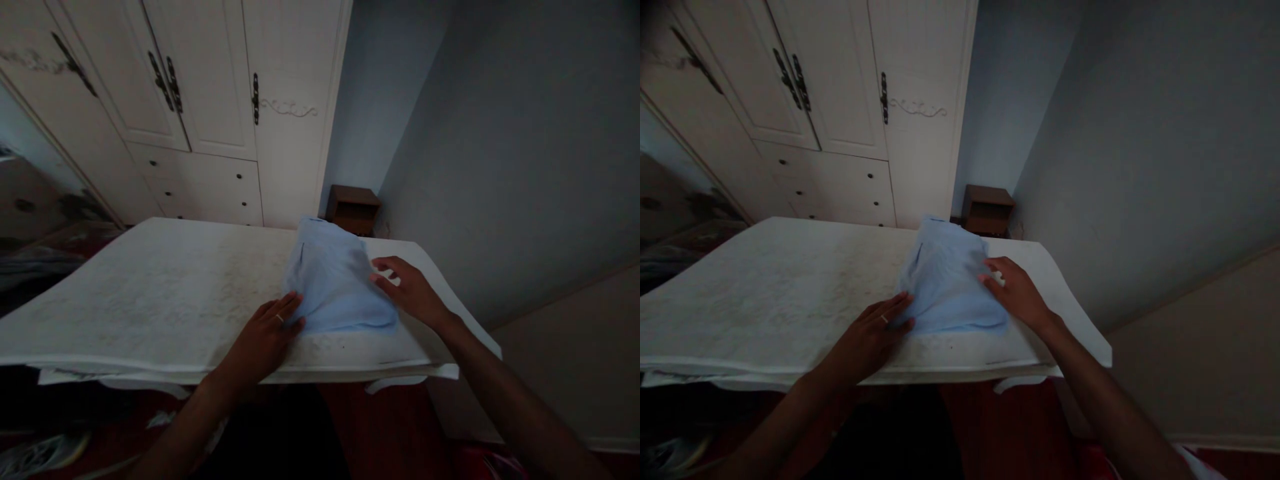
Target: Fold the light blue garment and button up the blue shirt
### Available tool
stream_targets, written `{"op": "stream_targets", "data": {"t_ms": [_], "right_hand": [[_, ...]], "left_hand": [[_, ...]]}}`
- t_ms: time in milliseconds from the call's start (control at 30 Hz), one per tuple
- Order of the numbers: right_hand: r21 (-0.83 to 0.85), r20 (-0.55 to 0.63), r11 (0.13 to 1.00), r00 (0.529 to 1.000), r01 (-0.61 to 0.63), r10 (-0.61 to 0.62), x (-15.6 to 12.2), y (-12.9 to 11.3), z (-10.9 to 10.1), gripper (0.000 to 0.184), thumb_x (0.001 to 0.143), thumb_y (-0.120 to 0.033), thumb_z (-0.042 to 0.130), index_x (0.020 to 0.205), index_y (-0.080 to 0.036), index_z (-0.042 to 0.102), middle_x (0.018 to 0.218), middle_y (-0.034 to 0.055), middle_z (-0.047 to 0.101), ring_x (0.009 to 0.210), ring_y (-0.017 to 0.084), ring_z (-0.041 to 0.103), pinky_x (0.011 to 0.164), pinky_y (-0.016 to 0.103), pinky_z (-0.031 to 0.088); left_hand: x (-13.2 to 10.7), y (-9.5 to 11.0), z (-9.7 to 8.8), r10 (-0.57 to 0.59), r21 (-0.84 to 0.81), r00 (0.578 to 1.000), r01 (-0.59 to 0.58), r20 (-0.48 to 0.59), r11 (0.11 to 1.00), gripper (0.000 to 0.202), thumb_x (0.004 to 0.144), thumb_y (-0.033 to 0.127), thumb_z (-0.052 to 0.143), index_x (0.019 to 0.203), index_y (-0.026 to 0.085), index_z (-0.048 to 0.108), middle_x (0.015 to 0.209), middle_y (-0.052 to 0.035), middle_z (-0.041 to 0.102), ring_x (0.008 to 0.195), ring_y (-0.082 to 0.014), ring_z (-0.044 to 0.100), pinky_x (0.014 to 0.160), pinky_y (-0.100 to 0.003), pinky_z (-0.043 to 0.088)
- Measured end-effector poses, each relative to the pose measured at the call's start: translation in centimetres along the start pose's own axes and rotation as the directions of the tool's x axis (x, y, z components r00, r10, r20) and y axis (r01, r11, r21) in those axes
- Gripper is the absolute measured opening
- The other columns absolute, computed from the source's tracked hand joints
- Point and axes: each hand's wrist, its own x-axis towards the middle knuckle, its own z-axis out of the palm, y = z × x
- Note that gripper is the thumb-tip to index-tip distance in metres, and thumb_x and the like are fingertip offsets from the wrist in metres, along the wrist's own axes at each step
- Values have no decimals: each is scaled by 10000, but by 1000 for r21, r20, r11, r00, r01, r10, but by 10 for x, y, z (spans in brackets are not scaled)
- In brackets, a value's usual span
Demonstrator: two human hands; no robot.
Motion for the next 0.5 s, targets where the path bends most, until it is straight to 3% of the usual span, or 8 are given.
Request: {"op": "stream_targets", "data": {"t_ms": [100,200,333,400,500], "right_hand": [[-57,110,961,958,271,-264,43,-26,22,367,915,-406,491,1213,-225,608,1265,86,602,1206,273,517,1055,464,371],[-114,211,906,901,408,-380,96,-35,56,459,960,-417,385,1335,-192,523,1430,94,477,1334,270,403,1125,464,278],[-272,257,888,917,371,-304,152,-20,103,613,966,-505,340,1442,-121,377,1554,130,256,1441,268,205,1171,429,161],[-304,316,902,926,305,-207,166,-6,121,678,957,-559,308,1460,-106,340,1556,149,236,1448,283,176,1171,450,142],[-304,325,911,929,278,-175,169,16,137,707,963,-577,233,1487,-104,276,1553,151,240,1442,268,207,1163,445,183]], "left_hand": [[-2,8,1,-13,-4,1000,13,-1,1000,383,822,62,486,1146,165,662,1419,-163,476,1371,-300,364,1045,-489,425],[-5,16,3,-59,-18,998,59,-15,998,390,821,86,485,1166,159,652,1427,-146,471,1385,-305,334,1053,-504,426],[-11,22,5,-92,-31,995,91,-45,995,420,819,117,498,1218,154,622,1460,-138,429,1403,-313,289,1061,-516,422],[-12,22,5,-101,-33,994,99,-44,995,410,831,148,503,1225,156,619,1463,-138,425,1405,-313,283,1057,-511,431],[-13,20,3,-92,-28,995,91,-31,995,389,853,183,502,1223,166,622,1457,-130,435,1397,-309,300,1045,-495,452]]}}
